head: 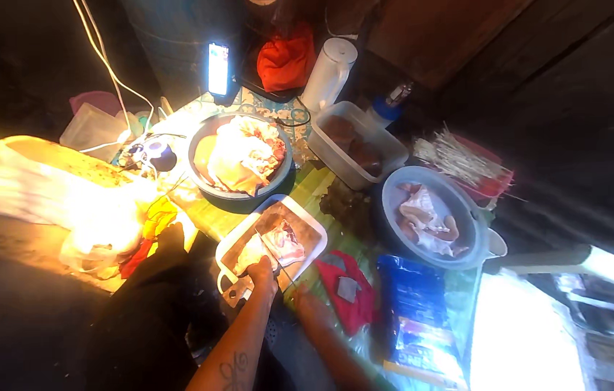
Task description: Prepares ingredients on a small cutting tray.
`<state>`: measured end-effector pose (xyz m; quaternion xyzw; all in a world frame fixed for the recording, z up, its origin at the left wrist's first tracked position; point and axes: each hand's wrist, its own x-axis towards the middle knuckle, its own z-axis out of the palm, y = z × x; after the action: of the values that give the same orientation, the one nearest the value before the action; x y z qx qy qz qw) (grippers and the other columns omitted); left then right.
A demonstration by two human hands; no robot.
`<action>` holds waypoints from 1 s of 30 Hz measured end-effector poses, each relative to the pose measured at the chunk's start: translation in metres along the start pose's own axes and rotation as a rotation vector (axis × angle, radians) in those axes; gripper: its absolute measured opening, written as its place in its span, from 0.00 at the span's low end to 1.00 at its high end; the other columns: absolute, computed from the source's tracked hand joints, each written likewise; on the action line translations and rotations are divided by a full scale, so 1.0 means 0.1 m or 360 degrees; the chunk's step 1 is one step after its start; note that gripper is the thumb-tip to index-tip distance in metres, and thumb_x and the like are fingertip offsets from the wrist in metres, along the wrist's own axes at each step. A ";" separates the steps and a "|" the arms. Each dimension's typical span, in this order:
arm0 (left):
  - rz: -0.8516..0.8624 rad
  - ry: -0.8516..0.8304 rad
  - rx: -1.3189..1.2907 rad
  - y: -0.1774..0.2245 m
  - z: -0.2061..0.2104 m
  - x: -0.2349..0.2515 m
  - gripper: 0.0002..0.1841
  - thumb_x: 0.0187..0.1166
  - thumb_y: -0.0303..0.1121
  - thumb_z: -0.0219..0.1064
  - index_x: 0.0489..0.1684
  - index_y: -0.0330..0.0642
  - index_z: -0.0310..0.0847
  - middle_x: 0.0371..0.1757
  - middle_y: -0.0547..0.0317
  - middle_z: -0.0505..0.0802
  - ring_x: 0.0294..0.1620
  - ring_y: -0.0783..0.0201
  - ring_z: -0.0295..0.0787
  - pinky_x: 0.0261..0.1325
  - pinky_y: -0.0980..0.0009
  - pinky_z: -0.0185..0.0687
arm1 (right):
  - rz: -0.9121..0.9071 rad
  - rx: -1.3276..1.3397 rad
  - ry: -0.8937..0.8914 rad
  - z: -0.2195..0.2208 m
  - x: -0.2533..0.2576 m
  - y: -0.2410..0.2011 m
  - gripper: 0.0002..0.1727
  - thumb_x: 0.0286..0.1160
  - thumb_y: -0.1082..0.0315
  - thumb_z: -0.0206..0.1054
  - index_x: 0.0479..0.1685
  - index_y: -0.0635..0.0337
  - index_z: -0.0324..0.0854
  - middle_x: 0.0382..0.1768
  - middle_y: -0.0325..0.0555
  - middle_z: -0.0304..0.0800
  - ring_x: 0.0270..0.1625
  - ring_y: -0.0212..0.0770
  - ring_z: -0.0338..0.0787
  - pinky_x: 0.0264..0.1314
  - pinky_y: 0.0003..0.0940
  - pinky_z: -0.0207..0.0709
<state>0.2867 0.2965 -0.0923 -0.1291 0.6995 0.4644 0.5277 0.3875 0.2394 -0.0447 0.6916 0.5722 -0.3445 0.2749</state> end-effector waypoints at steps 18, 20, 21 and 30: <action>0.1106 -0.0287 0.1362 0.78 -0.21 0.11 0.13 0.83 0.27 0.65 0.61 0.32 0.83 0.61 0.36 0.88 0.65 0.40 0.84 0.70 0.42 0.78 | -0.0153 0.0379 0.0012 0.01 0.45 -0.20 0.27 0.96 0.49 0.43 0.78 0.60 0.68 0.60 0.61 0.90 0.66 0.59 0.91 0.67 0.58 0.82; 0.1007 -0.0442 0.1743 0.89 -0.14 0.29 0.28 0.77 0.34 0.71 0.77 0.35 0.74 0.72 0.33 0.83 0.76 0.35 0.78 0.77 0.37 0.71 | -0.0157 0.0432 0.0027 0.06 0.44 -0.17 0.27 0.96 0.50 0.44 0.78 0.60 0.67 0.59 0.61 0.90 0.64 0.59 0.91 0.66 0.58 0.83; 0.0904 -0.0520 0.1899 0.91 -0.08 0.34 0.32 0.76 0.37 0.73 0.79 0.35 0.71 0.70 0.33 0.85 0.73 0.36 0.81 0.74 0.37 0.75 | -0.0153 0.0433 0.0036 0.08 0.42 -0.17 0.27 0.96 0.50 0.44 0.78 0.60 0.67 0.58 0.61 0.90 0.63 0.59 0.92 0.65 0.57 0.83; 0.0675 -0.0830 0.2464 0.91 -0.02 0.51 0.24 0.76 0.46 0.75 0.58 0.34 0.87 0.62 0.35 0.89 0.69 0.39 0.83 0.73 0.38 0.74 | -0.0087 0.0414 0.0086 0.08 0.12 -0.10 0.28 0.96 0.48 0.44 0.82 0.57 0.65 0.54 0.60 0.93 0.60 0.60 0.94 0.63 0.58 0.84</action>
<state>0.2030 0.3593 -0.0895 0.5144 0.6856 -0.0418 0.5133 0.3777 0.2425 -0.0590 0.7146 0.5486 -0.4043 0.1580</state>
